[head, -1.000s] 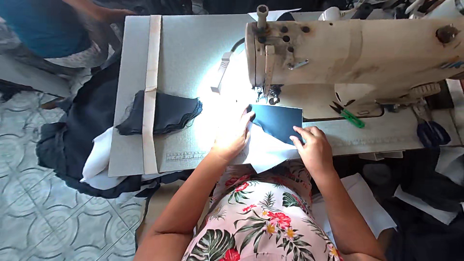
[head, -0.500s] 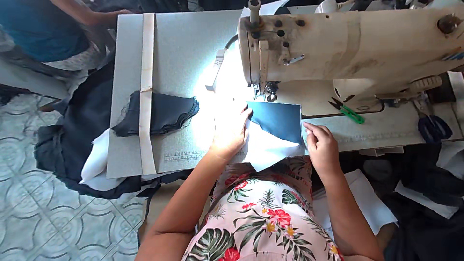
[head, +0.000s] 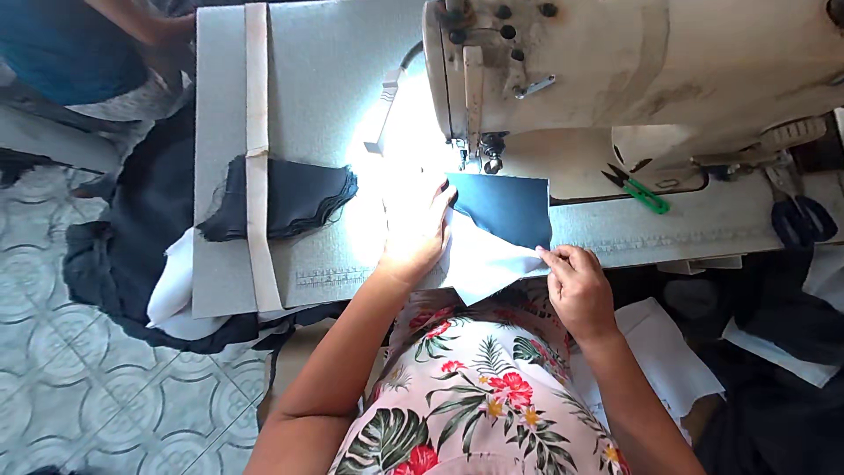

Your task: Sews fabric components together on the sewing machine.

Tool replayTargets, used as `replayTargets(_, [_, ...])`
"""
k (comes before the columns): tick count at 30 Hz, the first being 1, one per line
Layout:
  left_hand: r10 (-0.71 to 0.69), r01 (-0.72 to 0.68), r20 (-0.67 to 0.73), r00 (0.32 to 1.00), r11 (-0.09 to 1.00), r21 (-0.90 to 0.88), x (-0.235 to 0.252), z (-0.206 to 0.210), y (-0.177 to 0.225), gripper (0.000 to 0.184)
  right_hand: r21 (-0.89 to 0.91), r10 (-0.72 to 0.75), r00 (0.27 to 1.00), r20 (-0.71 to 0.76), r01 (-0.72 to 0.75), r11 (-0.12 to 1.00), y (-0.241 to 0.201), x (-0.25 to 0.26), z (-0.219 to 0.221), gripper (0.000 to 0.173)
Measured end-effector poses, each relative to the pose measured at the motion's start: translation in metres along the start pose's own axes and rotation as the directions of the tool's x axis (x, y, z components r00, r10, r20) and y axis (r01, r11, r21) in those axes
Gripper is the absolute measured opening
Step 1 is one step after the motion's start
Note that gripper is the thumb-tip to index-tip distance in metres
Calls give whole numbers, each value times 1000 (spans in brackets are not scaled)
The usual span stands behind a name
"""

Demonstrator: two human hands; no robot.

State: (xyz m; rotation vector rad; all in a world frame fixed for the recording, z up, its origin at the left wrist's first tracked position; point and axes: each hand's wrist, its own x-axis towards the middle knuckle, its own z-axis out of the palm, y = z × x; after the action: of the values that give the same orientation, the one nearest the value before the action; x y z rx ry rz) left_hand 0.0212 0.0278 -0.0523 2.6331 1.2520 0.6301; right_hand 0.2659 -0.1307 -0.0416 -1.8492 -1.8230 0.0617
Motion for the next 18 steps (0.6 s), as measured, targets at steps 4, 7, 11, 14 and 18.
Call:
replayTargets(4, [-17, 17, 27, 999, 1000, 1, 0, -4, 4, 42, -34, -27, 1000, -12, 27, 999, 0, -3, 3, 33])
replayTargets(7, [-6, 6, 11, 1000, 1000, 10, 0, -2, 3, 44, -71, -36, 999, -18, 35, 997, 0, -4, 5, 32])
replayTargets(11, [4, -4, 2, 1000, 1000, 28, 1, -5, 4, 42, -142, -45, 996, -72, 34, 989, 1, -5, 10, 26])
replayTargets(14, [25, -25, -26, 999, 1000, -2, 1, -2, 4, 41, -161, -53, 990, -133, 31, 986, 4, -7, 14, 23])
replayTargets(18, [41, -41, 7, 999, 997, -63, 2, -3, 13, 40, -189, -57, 979, -197, 19, 982, 6, -16, 14, 21])
